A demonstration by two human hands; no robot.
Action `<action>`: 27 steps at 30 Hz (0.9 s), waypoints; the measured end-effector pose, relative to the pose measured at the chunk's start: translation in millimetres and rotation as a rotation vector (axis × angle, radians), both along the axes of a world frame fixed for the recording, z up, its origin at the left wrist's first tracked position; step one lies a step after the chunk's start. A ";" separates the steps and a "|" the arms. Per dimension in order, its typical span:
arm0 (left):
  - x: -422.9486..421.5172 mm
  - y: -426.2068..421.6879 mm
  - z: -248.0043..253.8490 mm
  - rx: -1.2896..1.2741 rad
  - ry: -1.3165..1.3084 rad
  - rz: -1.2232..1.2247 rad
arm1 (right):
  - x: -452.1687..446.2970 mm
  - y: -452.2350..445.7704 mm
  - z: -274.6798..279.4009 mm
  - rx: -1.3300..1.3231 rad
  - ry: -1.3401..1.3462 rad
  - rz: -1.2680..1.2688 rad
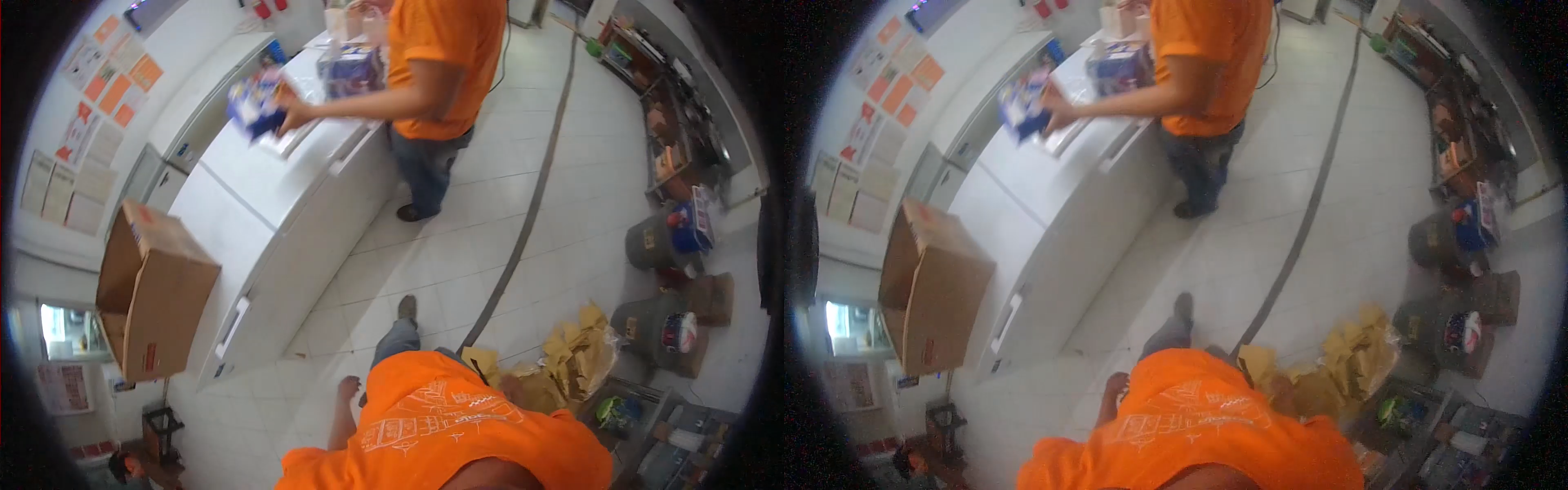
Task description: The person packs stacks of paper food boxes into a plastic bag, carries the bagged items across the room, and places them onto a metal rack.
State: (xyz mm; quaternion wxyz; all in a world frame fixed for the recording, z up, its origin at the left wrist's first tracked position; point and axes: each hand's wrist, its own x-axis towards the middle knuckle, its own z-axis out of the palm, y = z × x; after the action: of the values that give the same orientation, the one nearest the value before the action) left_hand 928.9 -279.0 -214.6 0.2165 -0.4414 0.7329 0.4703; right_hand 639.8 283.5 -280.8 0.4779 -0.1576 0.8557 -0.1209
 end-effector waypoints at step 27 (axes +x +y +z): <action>-788.3 74.8 95.9 0.175 -0.312 -1.061 | -630.8 155.4 78.0 -0.472 0.073 -1.493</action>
State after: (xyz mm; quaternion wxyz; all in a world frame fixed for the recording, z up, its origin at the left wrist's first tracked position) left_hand 140.7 -204.1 -118.7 0.5654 -0.0571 0.7719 0.2851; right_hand 9.0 438.8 -202.7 0.1955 0.3582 0.7018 -0.5839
